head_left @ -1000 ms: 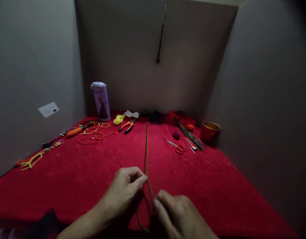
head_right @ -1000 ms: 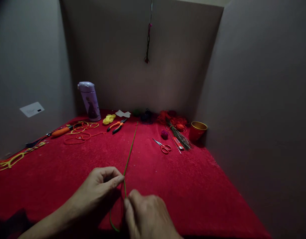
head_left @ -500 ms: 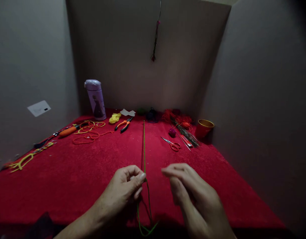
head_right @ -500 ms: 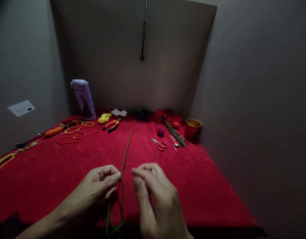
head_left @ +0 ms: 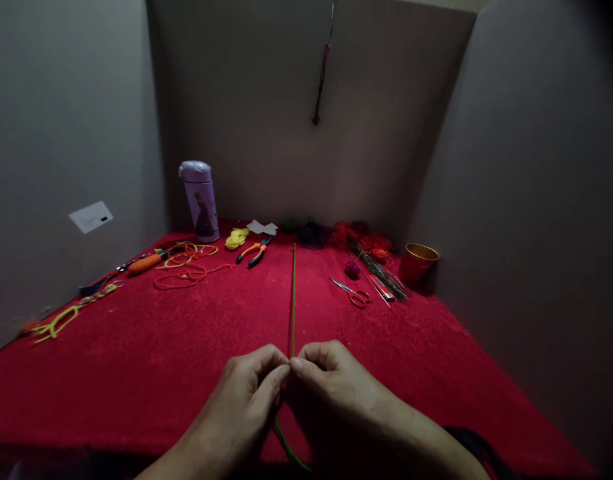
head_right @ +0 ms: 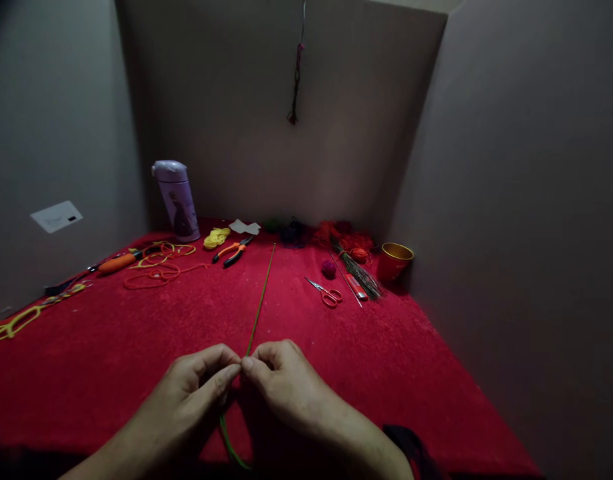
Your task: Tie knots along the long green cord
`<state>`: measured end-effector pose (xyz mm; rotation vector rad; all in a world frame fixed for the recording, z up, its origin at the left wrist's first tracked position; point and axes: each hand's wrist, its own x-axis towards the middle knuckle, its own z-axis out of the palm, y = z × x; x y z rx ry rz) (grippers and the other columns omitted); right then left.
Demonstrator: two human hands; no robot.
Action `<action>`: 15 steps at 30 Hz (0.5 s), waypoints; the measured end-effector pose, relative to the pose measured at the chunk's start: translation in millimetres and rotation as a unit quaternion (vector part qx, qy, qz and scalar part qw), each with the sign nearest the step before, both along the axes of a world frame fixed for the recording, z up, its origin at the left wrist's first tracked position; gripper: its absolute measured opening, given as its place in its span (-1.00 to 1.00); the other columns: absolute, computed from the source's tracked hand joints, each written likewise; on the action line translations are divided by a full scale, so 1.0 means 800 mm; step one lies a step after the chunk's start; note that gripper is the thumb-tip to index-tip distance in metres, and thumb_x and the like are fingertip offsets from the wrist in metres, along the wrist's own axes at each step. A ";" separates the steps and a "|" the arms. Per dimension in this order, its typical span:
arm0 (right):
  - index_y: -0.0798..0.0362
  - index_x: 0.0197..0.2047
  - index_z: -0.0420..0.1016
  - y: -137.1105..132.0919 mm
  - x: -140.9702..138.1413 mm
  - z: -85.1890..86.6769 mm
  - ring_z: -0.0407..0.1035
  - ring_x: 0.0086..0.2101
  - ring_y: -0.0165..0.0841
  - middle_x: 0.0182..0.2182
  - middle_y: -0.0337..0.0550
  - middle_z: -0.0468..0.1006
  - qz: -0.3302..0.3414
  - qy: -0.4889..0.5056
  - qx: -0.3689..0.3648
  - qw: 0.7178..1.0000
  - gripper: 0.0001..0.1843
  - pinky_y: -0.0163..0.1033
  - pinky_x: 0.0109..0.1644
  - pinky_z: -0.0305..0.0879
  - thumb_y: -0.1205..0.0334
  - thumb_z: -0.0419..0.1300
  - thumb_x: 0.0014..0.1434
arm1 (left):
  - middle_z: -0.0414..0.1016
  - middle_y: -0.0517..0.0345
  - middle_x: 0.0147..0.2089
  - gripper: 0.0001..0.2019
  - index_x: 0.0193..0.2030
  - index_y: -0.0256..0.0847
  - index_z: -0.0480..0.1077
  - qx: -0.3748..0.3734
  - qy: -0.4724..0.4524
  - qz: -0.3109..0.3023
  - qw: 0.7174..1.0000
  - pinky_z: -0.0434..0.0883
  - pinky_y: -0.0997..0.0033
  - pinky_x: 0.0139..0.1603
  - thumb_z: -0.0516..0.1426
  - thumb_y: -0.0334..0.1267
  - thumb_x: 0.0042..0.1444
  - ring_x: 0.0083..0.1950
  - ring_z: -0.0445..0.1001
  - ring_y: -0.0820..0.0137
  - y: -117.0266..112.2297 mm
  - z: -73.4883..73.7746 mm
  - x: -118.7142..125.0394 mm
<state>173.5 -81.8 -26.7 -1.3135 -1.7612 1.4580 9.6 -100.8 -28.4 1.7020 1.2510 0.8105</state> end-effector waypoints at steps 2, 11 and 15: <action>0.12 -0.55 0.23 0.001 -0.001 -0.004 -0.01 -0.57 -0.55 -0.61 -0.32 0.13 -0.002 -0.001 0.003 1.000 -0.66 -0.42 -0.58 -0.13 0.08 0.08 0.13 | 0.33 0.22 -0.50 -0.72 -0.44 -0.24 0.34 0.023 0.040 -0.003 0.999 0.19 0.52 -0.46 -0.05 -0.17 0.20 -0.46 0.26 0.48 -0.001 -0.001 -0.003; 0.13 -0.53 0.30 -0.002 -0.002 -0.012 0.03 -0.66 -0.55 -0.68 -0.36 0.17 -0.045 0.088 -0.097 0.990 -0.68 -0.40 -0.61 -0.09 0.04 0.16 0.04 | 0.47 0.16 -0.45 -0.82 -0.32 -0.19 0.35 0.278 0.174 -0.014 0.944 0.32 0.57 -0.47 -0.06 -0.36 0.19 -0.47 0.47 0.46 -0.026 -0.015 -0.014; 0.15 -0.50 0.37 -0.005 -0.002 -0.011 0.08 -0.66 -0.54 -0.67 -0.32 0.25 -0.038 0.120 -0.132 0.983 -0.74 -0.39 -0.60 -0.04 0.09 0.17 0.02 | 0.49 0.18 -0.50 -0.78 -0.28 -0.20 0.38 0.352 0.191 -0.033 0.916 0.34 0.59 -0.51 -0.06 -0.48 0.13 -0.52 0.49 0.47 -0.042 -0.036 -0.011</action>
